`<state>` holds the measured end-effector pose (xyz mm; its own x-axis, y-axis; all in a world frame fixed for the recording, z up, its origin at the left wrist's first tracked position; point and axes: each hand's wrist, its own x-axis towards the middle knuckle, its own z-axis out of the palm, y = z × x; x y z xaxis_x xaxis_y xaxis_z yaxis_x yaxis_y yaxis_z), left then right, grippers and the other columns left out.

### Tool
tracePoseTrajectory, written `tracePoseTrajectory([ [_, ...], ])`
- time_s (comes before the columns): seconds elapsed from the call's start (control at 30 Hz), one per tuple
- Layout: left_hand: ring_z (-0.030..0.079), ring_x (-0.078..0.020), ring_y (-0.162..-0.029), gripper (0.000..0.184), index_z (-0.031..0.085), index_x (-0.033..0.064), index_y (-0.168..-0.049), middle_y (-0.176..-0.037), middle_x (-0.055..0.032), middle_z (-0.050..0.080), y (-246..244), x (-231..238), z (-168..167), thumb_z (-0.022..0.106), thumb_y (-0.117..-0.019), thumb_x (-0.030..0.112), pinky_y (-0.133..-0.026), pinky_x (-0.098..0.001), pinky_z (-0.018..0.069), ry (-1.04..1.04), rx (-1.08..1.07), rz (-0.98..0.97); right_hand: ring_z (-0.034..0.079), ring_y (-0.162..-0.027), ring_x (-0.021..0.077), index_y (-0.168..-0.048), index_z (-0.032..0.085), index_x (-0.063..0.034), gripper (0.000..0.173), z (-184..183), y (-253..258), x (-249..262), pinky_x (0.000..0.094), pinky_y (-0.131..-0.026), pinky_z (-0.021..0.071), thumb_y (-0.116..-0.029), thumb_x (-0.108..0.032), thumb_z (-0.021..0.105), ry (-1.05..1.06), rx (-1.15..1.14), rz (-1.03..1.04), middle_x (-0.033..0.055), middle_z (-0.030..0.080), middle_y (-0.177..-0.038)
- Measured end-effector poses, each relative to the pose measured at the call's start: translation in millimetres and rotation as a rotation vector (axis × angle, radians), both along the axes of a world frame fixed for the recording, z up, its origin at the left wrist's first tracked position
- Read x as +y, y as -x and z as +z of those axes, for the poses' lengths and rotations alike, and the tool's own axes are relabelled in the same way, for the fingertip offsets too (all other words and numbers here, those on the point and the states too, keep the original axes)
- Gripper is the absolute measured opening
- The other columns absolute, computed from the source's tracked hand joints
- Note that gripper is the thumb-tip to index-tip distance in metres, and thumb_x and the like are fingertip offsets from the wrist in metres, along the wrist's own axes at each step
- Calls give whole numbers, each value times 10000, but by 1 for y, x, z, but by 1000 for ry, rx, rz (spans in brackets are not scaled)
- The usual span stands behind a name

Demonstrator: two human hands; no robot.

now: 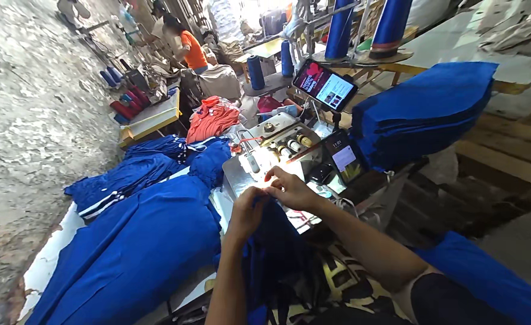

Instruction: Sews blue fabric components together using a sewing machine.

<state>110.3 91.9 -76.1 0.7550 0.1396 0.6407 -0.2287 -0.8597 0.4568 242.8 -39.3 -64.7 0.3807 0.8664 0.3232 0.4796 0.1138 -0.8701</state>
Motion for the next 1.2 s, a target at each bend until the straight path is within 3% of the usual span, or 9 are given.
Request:
tracePoseTrajectory([
  [0.1, 651, -136, -856, 110, 684, -90, -950, -912, -159, 678, 0, 2, 1, 621, -902, -13, -807, -242, 538, 47, 66, -70, 663, -756, 205, -1177, 624, 94, 257, -12, 3, -6, 337, -735, 547, -1016, -92, 549, -203, -182, -63, 177, 694, -884],
  [0.23, 681, -105, -834, 91, 700, -71, -927, -899, -144, 709, 1, -12, 1, 639, -890, -15, -802, -218, 553, 36, 99, -75, 633, -669, 229, -1031, 667, 72, 158, -26, 6, 2, 341, -672, 544, -936, -29, 591, -436, -366, -224, 161, 660, -775],
  [0.37, 664, -78, -807, 85, 720, -50, -898, -868, -116, 706, 5, -11, 8, 654, -879, 0, -774, -199, 541, 28, 113, -77, 510, -590, 72, -1087, 637, 93, 274, -24, 13, 6, 250, -607, 456, -996, -165, 632, -295, 115, -377, 45, 591, -682],
  [0.47, 694, -62, -870, 111, 731, -62, -933, -940, -134, 735, 8, 1, 11, 647, -898, 2, -822, -190, 555, 53, 56, -7, 608, -782, 79, -1297, 474, 113, 370, -40, 22, -3, 271, -753, 539, -1078, -186, 460, -139, 473, -166, 94, 613, -941],
  [0.5, 694, -51, -877, 130, 735, -69, -946, -952, -138, 739, 8, 5, 11, 635, -912, 7, -830, -180, 551, 66, 50, 16, 600, -822, 94, -1307, 452, 117, 399, -54, 28, -7, 285, -776, 522, -1048, -182, 496, -103, 466, -86, 110, 611, -973],
  [0.6, 681, -40, -848, 162, 722, -85, -982, -945, -139, 737, 6, 21, 4, 607, -958, 25, -819, -190, 544, 139, 110, 102, 651, -779, 90, -1240, 525, 55, 406, -83, 43, -24, 298, -761, 546, -941, -166, 688, -5, 358, -15, 77, 688, -881],
  [0.8, 693, -32, -914, 145, 709, -79, -1006, -977, -128, 744, -2, 25, -17, 635, -933, 23, -886, -195, 543, 264, 146, 147, 609, -739, -14, -1023, 674, 26, 167, -102, 50, -38, 166, -734, 521, -953, -126, 680, 21, 399, -71, 22, 675, -862],
  [1.07, 667, -28, -879, 158, 668, -79, -1044, -955, -106, 718, -10, 28, -21, 590, -933, 1, -849, -193, 538, 250, 144, 139, 548, -675, -45, -818, 657, -46, 141, -114, 50, -28, 139, -669, 472, -828, -105, 785, -85, 458, -192, -66, 607, -734],
  [1.2, 668, -82, -969, 150, 689, -94, -1002, -1050, -159, 698, -13, 30, -22, 585, -931, -12, -900, -219, 535, 199, 145, 123, 539, -654, -45, -771, 643, -65, 197, -120, 50, -21, 131, -639, 459, -744, -76, 838, -164, 516, -216, -78, 604, -720],
])
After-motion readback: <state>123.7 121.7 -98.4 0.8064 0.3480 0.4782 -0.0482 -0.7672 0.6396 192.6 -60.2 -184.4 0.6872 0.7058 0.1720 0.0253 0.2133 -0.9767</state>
